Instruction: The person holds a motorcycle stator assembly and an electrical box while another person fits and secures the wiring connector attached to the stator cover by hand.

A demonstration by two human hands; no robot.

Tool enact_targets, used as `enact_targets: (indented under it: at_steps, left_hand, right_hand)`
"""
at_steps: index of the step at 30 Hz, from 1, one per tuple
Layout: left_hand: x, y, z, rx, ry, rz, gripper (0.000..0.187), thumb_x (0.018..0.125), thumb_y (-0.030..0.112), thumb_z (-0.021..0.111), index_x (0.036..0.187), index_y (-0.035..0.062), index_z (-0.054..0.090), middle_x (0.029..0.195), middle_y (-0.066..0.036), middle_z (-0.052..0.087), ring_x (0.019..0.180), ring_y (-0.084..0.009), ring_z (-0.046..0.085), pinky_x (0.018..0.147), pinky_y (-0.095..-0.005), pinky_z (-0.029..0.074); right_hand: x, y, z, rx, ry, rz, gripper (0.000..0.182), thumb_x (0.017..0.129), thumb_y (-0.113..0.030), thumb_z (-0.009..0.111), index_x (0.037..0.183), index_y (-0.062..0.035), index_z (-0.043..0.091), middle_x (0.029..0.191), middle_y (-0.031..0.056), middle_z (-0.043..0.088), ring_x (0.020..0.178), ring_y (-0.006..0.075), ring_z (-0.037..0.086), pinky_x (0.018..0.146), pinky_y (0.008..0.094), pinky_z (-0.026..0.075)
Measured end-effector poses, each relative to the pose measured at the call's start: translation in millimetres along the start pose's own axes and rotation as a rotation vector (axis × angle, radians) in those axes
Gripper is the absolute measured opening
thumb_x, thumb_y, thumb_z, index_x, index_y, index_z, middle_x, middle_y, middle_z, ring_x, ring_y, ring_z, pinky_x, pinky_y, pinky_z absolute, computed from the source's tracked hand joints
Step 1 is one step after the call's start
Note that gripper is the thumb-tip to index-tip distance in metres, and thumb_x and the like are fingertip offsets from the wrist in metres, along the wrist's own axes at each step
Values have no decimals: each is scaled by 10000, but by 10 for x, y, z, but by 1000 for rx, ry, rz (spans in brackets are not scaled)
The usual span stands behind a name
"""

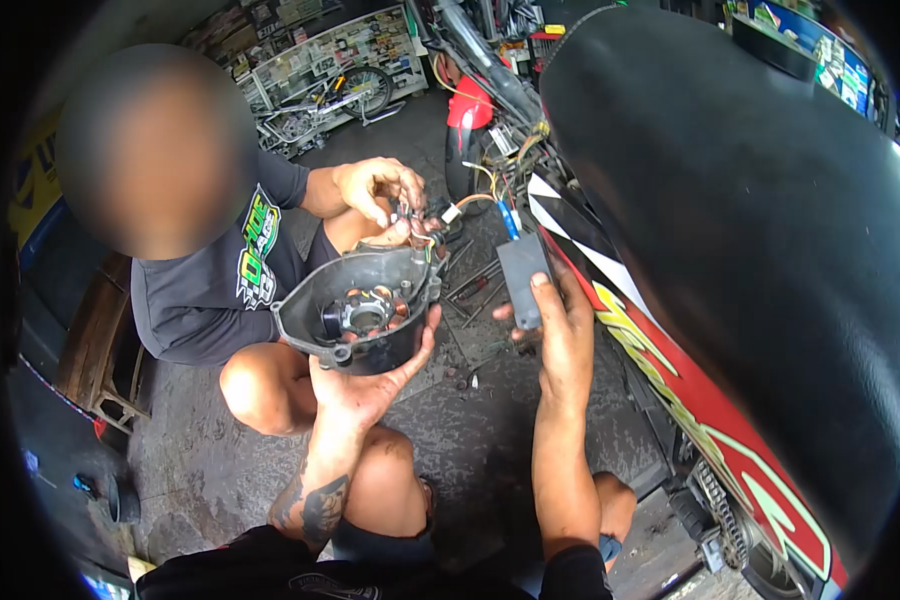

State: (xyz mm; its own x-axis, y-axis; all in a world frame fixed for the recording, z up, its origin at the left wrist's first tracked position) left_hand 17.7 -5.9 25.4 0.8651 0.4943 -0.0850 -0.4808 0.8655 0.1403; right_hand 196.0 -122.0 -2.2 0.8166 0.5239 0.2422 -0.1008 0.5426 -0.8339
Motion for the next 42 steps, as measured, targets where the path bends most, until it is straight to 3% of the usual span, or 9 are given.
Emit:
enact_targets:
  at_steps: [3, 17, 19, 20, 21, 23, 28, 30, 42]
  left_hand:
    - [10, 24, -23, -70, 46, 6, 797, 899, 602, 491, 1477, 71, 353, 1477, -246, 379, 1348, -512, 378, 1093, -629, 372]
    - [102, 60, -127, 27, -119, -5, 885, 861, 700, 494, 1467, 67, 372, 1439, -236, 434, 1364, -478, 383, 1123, -613, 348]
    - [111, 55, -144, -7, -47, -2, 862, 881, 679, 471, 1468, 57, 365, 1440, -234, 432, 1361, -476, 389, 1132, -606, 339]
    - [105, 49, -168, -12, -65, 13, 812, 906, 601, 476, 1485, 52, 325, 1468, -254, 375, 1379, -488, 348, 1116, -624, 349]
    - [115, 61, -169, -8, -93, 29, 768, 931, 524, 480, 1502, 48, 284, 1495, -273, 318, 1396, -499, 307, 1100, -642, 358]
    - [89, 56, -155, -25, -108, 23, 782, 924, 526, 488, 1507, 52, 273, 1501, -270, 311, 1398, -500, 305, 1099, -640, 358]
    - [95, 30, -118, -22, -128, 6, 813, 909, 531, 507, 1523, 67, 244, 1514, -261, 293, 1402, -505, 299, 1093, -625, 365]
    - [85, 44, -120, -21, -103, 6, 816, 909, 534, 507, 1523, 65, 242, 1516, -262, 290, 1402, -504, 300, 1098, -623, 362]
    - [109, 47, -145, -16, -127, 10, 811, 924, 550, 480, 1519, 54, 238, 1503, -267, 305, 1395, -497, 313, 1113, -623, 355]
  right_hand:
    - [-15, -26, 32, 17, 3, -12, 477, 971, -304, 581, 1317, 21, 530, 1019, 108, 694, 688, 179, 702, 498, 221, 478]
    - [-2, -25, 48, 30, -22, -29, 498, 983, -302, 563, 1336, 45, 506, 1034, 120, 684, 687, 185, 695, 495, 231, 469]
    - [-4, 24, 20, 50, -3, -26, 486, 983, -296, 568, 1330, 39, 512, 1041, 121, 686, 686, 184, 694, 489, 233, 468]
    - [-23, -9, 45, 10, 12, -32, 479, 993, -319, 550, 1313, 38, 532, 1123, 182, 696, 697, 174, 692, 500, 228, 466]
    - [-17, 3, 40, 0, 18, -25, 472, 997, -316, 546, 1308, 38, 535, 1121, 185, 695, 697, 175, 691, 500, 227, 466]
    - [-9, -21, 72, 55, -11, -15, 467, 987, -297, 567, 1321, 26, 520, 1033, 111, 697, 685, 170, 694, 493, 218, 477]
    - [-13, 21, 51, 27, 10, -23, 477, 984, -300, 570, 1321, 33, 518, 1060, 129, 698, 687, 172, 696, 498, 222, 475]
    - [0, 12, 51, 7, 2, -41, 463, 995, -309, 551, 1296, 43, 538, 1121, 189, 694, 699, 173, 694, 499, 225, 481]
    - [11, 18, 35, 0, 20, -36, 493, 985, -332, 567, 1308, 39, 532, 1113, 188, 697, 684, 173, 695, 488, 220, 478]
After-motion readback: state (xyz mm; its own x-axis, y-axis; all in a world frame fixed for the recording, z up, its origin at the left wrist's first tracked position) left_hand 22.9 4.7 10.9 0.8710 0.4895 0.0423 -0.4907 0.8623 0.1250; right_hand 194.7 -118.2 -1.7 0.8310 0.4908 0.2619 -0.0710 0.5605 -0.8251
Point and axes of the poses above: each hand's wrist, its own x-axis towards the middle knuckle, its own z-axis out of the palm, y = z × x, the point moved 3 cm from there along x, towards the middle knuckle
